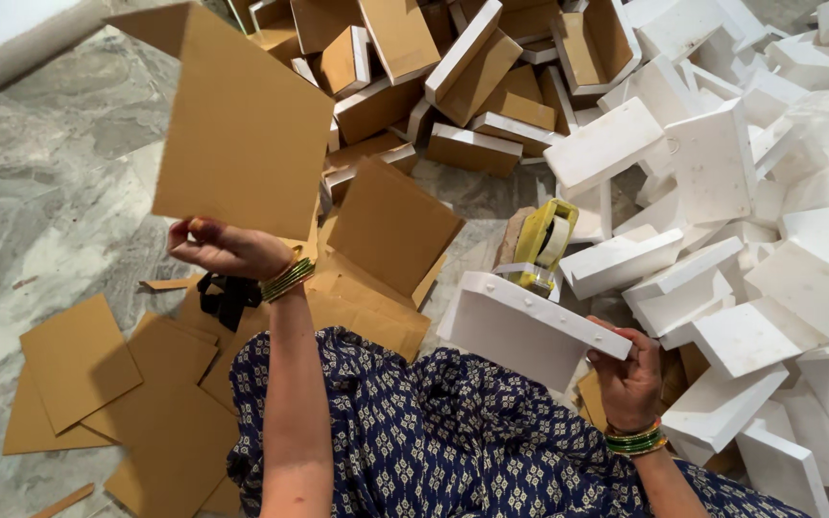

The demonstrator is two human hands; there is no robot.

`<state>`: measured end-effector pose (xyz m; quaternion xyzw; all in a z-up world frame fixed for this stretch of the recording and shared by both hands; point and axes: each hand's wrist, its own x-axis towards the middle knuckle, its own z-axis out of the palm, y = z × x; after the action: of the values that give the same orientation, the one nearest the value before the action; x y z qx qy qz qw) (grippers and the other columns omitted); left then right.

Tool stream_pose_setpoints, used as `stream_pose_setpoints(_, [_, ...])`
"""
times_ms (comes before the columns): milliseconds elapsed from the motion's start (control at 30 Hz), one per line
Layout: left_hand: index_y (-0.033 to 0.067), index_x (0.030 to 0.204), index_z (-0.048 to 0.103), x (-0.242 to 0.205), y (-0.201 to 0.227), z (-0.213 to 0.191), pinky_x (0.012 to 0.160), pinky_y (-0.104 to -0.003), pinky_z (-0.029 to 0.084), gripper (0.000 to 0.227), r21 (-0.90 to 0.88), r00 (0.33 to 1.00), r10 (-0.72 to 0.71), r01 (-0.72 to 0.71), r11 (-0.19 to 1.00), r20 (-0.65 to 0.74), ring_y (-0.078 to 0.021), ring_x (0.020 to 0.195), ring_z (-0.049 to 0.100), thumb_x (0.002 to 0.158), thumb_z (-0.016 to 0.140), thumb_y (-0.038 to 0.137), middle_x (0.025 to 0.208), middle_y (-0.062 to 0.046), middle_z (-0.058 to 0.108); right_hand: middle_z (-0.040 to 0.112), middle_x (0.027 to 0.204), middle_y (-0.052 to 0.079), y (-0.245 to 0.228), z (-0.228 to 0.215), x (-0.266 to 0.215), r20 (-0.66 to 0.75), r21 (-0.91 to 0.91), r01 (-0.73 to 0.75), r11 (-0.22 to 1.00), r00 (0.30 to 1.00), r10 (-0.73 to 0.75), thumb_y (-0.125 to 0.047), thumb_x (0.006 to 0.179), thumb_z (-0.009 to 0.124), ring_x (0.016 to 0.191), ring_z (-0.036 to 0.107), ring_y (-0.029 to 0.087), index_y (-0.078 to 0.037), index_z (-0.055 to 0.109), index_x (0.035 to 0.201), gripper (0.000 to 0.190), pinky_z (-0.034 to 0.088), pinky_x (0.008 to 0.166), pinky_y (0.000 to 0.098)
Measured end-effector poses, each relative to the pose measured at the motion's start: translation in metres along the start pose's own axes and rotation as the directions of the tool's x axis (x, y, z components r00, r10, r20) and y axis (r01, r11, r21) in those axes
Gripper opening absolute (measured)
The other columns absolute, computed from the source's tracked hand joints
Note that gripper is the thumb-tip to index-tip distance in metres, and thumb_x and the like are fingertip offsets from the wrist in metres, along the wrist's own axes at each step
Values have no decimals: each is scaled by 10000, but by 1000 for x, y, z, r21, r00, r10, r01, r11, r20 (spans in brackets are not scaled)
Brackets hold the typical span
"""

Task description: The person sits on the floor and assembles small rectangular boxes by inserting white foam inserts into brown cardboard shells. They use a handheld tape dispenser to secure the joints of the boxes.

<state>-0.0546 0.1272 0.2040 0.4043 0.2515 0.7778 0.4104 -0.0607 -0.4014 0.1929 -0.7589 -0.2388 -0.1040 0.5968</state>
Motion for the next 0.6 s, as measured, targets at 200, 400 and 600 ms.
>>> stream_pose_setpoints(200, [28,1069,470,9,-31,-11,699,-310,526,137,-223,951,-279,303,927,132,-152,790,565,1020,563,115,915,-56,579,699,1221,151,20,-6,-8,170,-208,-186,960,960,223,-22,934,668,1090,709,203,-48,511,1343,439,638,888,315])
stream_pose_setpoints(400, [60,902,579,-32,-77,-16,611,-285,545,191,-96,594,-652,769,632,471,-132,694,619,1036,487,160,801,-20,636,568,1438,194,59,26,-22,331,-424,-168,890,886,325,-179,1002,537,1218,652,268,-77,371,1554,585,556,994,362])
stream_pose_setpoints(600, [68,899,619,-136,-80,-31,563,-283,505,282,392,-71,-740,880,269,669,-119,648,589,1058,493,262,761,-15,617,494,1566,204,34,69,40,500,286,-477,831,814,295,-310,998,601,1424,500,304,13,374,1560,687,490,1147,411])
